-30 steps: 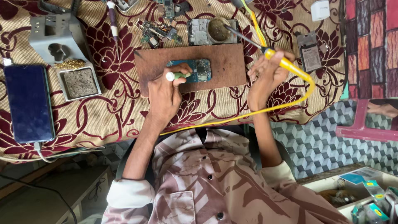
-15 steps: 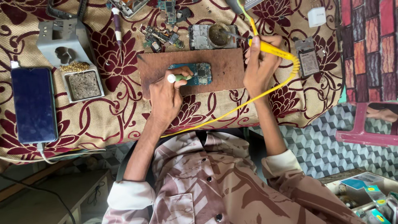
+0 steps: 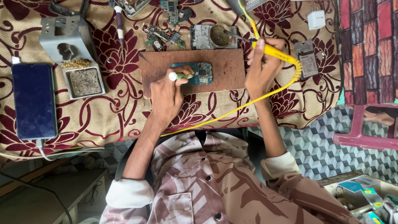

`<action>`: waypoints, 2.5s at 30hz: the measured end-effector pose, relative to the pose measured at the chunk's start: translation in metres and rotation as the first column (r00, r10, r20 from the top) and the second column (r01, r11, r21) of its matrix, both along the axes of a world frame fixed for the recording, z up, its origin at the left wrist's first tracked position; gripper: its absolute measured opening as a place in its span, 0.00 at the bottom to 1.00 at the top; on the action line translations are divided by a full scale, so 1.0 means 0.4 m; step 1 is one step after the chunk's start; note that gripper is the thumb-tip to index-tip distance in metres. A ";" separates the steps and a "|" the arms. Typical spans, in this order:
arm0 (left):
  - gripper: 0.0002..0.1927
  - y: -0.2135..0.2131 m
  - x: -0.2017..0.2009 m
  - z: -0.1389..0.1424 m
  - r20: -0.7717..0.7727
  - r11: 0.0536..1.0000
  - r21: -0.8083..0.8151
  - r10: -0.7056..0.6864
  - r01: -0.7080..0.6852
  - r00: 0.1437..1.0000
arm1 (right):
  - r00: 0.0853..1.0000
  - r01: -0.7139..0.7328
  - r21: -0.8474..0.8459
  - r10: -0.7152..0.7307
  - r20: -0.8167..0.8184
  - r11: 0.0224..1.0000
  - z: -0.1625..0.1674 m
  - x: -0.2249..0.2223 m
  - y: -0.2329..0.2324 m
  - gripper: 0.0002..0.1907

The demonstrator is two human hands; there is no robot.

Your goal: The person uses a soldering iron and solder wire to work on a small blue circuit board placed on a wooden board. They repeatedly apply the soldering iron to different points on the board while feeding solder with the other hand.

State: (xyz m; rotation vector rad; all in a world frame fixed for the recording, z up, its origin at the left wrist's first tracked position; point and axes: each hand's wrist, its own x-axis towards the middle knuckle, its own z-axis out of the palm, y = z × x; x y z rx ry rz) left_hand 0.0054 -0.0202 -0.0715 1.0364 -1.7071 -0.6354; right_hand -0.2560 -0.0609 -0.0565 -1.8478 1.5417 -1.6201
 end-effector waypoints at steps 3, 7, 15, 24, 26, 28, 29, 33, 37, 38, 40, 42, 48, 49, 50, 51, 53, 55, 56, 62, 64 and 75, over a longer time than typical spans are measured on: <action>0.11 0.000 0.000 -0.002 0.002 1.000 -0.004 0.001 -0.001 1.000 | 0.998 -0.012 -0.008 0.012 0.062 1.000 0.001 -0.014 0.001 0.09; 0.12 0.001 0.000 -0.001 -0.009 1.000 -0.005 0.000 0.000 1.000 | 0.999 -0.007 0.027 0.008 -0.050 1.000 0.002 -0.021 -0.002 0.09; 0.09 -0.002 -0.001 0.004 -0.014 1.000 0.004 -0.006 0.006 1.000 | 0.996 -0.092 0.055 0.092 -0.009 0.994 0.004 0.013 -0.003 0.10; 0.11 0.000 0.001 0.003 -0.005 0.999 -0.037 -0.008 0.008 1.000 | 0.985 -0.114 0.107 0.126 -0.114 0.988 0.053 -0.017 0.032 0.13; 0.11 -0.001 -0.001 0.004 -0.012 0.999 -0.042 -0.013 0.012 1.000 | 0.986 -0.083 0.174 0.106 -0.131 0.981 0.080 -0.031 0.019 0.13; 0.10 -0.001 -0.001 0.004 -0.004 1.000 -0.029 -0.003 0.003 1.000 | 0.970 -0.031 0.178 0.072 -0.232 0.983 0.098 -0.029 0.006 0.12; 0.09 -0.003 -0.001 0.004 -0.007 0.999 -0.032 -0.004 0.004 1.000 | 0.944 0.006 0.142 0.041 -0.328 0.990 0.105 -0.025 -0.003 0.12; 0.07 -0.004 -0.002 -0.001 -0.011 0.999 -0.036 -0.006 0.005 1.000 | 0.885 -0.026 0.011 0.028 -0.464 1.000 0.114 -0.005 -0.032 0.11; 0.06 -0.006 -0.004 -0.003 0.007 1.000 0.004 0.005 -0.005 1.000 | 0.892 -0.006 -0.014 -0.001 -0.452 1.000 0.082 0.008 -0.036 0.10; 0.06 -0.008 -0.004 -0.004 0.003 1.000 -0.005 0.003 -0.003 1.000 | 0.914 -0.047 0.004 0.044 -0.403 0.999 0.070 0.007 -0.039 0.11; 0.06 -0.009 -0.005 -0.004 -0.004 1.000 -0.011 -0.002 0.002 1.000 | 0.950 -0.163 0.058 0.173 -0.261 0.985 0.037 0.003 -0.045 0.11; 0.06 -0.010 -0.004 -0.003 -0.004 0.999 -0.032 0.002 -0.002 1.000 | 0.943 -0.316 0.101 0.324 -0.073 0.943 0.010 -0.012 -0.061 0.11; 0.07 -0.006 -0.004 0.002 -0.004 0.999 -0.049 0.005 -0.005 1.000 | 0.955 -0.169 0.072 0.182 -0.234 0.983 -0.021 -0.079 -0.038 0.11; 0.07 -0.005 -0.002 0.003 -0.008 0.999 -0.049 0.002 -0.002 1.000 | 0.959 -0.153 0.032 0.156 -0.237 0.988 -0.019 -0.081 -0.032 0.11; 0.07 -0.004 -0.002 0.005 -0.009 0.999 -0.044 -0.001 0.000 1.000 | 0.962 -0.137 -0.010 0.131 -0.239 0.991 -0.017 -0.080 -0.026 0.11; 0.08 -0.005 -0.001 0.007 -0.012 0.999 -0.040 -0.004 0.004 1.000 | 0.964 -0.122 -0.053 0.106 -0.242 0.991 -0.013 -0.077 -0.023 0.10; 0.08 -0.003 -0.001 0.009 -0.009 1.000 -0.024 -0.005 0.005 1.000 | 0.992 -0.075 -0.015 0.074 -0.100 0.997 -0.014 -0.055 -0.014 0.10; 0.08 -0.003 -0.002 0.010 0.000 1.000 -0.008 -0.003 0.003 1.000 | 0.999 -0.041 -0.013 0.041 -0.032 0.999 -0.016 -0.033 -0.016 0.10; 0.08 0.000 -0.001 0.010 -0.005 1.000 -0.018 -0.002 0.002 1.000 | 0.999 -0.029 -0.025 0.029 -0.032 0.999 -0.022 -0.019 -0.017 0.10; 0.10 -0.002 -0.003 0.005 -0.004 1.000 -0.030 0.004 -0.004 1.000 | 0.997 -0.057 -0.012 0.058 0.048 0.998 -0.060 0.003 -0.034 0.10; 0.10 -0.003 -0.003 0.005 -0.015 1.000 -0.027 0.004 -0.004 1.000 | 0.989 -0.086 -0.039 0.090 0.118 0.996 -0.072 -0.004 -0.033 0.10; 0.13 0.004 0.000 0.009 -0.031 0.999 -0.040 -0.020 0.019 0.999 | 0.652 -0.096 -0.038 0.092 0.752 0.995 -0.154 -0.070 0.080 0.24</action>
